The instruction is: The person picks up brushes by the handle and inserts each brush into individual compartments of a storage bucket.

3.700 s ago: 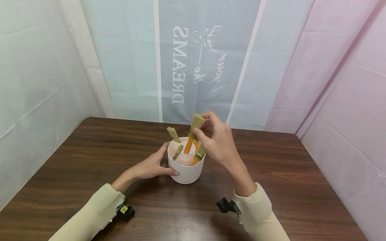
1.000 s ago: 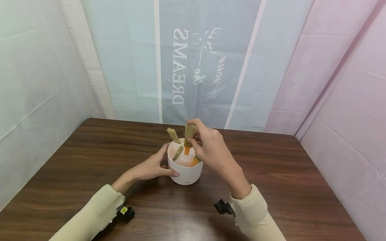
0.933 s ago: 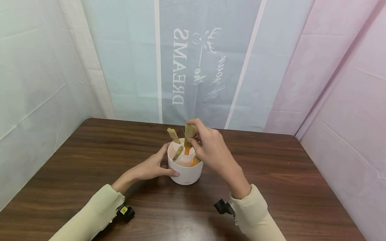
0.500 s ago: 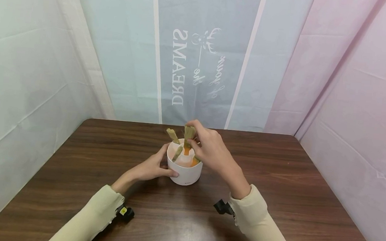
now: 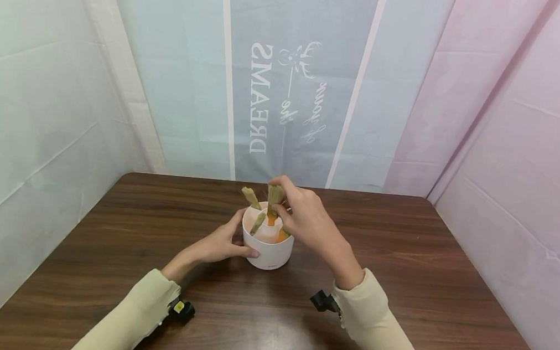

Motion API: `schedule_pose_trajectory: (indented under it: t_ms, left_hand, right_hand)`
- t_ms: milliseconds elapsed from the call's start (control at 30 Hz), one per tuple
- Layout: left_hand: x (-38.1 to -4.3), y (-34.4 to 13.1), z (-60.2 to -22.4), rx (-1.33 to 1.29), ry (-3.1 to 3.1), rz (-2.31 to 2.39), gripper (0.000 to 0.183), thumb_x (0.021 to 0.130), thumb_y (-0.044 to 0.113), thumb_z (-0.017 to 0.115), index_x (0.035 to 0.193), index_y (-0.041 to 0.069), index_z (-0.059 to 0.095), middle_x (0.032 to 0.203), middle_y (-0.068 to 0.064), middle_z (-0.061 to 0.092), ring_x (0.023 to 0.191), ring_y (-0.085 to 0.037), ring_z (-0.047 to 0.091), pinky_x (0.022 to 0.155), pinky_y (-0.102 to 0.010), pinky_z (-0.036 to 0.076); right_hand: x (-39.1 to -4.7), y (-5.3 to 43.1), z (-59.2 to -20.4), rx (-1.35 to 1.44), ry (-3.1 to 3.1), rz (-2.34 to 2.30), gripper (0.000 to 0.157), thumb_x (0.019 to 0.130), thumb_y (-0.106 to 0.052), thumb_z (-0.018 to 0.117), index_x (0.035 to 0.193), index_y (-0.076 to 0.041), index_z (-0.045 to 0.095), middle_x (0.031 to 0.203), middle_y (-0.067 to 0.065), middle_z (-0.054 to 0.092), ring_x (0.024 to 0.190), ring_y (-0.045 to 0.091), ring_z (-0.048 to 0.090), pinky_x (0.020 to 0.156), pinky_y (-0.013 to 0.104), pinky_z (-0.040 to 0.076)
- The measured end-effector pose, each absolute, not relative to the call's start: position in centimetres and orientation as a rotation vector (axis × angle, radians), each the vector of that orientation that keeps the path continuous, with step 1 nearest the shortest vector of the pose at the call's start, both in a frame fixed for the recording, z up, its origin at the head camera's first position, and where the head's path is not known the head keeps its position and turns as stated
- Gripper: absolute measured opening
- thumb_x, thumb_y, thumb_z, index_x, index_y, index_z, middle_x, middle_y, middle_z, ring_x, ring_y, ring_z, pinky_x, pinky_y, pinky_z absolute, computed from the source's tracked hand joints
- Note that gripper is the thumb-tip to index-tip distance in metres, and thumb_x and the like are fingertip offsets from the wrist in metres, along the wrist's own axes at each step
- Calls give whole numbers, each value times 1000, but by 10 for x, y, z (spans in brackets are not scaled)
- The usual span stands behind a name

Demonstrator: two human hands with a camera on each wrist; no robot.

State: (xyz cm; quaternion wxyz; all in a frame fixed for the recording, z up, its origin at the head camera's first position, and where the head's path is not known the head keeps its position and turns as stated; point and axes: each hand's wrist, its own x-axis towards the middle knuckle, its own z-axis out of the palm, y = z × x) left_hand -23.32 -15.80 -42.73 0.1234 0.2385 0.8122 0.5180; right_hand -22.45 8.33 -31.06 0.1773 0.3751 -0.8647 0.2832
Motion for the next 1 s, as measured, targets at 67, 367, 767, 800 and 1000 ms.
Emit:
schedule_pose_trajectory:
  t_ms: [67,367,767,800,1000]
  left_hand:
    - [-233,-158,-427,695,2370,1511,111,88,26,84,165,27,5,166,-9,31,147,-30,43,113,-50,48]
    - [-233,-158,-427,694,2360,1528,110,88,25,84,165,29,5,165,-9,31,147,-30,44,113,-50,48]
    - [-232,-157,-426,687,2371,1517,110,88,26,85,165,31,6,164,-8,33,146,-30,45,112,-50,49]
    - [-232,-157,-426,687,2370,1517,110,88,26,85,165,32,6,164,-8,33,146,-30,45,112,-50,49]
    - [-231,-157,-426,683,2373,1512,110,88,26,85,165,32,6,164,-8,34,145,-30,46,112,-50,49]
  right_hand:
    - [-224,83,-311,1060,-2453,794,41,94,-2,74,130,-9,58,89,2,76,79,12,73,63,25,55]
    - [-224,83,-311,1071,-2454,777,43,93,1,73,131,-9,58,89,2,76,80,13,73,65,26,56]
    - [-225,83,-312,1087,-2465,712,42,93,-1,73,130,-10,56,78,1,70,66,9,62,60,24,49]
    - [-225,83,-312,1089,-2466,710,42,93,-1,73,130,-10,56,77,1,69,64,9,60,59,24,48]
    - [-224,83,-312,1091,-2482,698,40,94,-2,72,130,-10,56,74,-1,67,60,8,53,57,24,44]
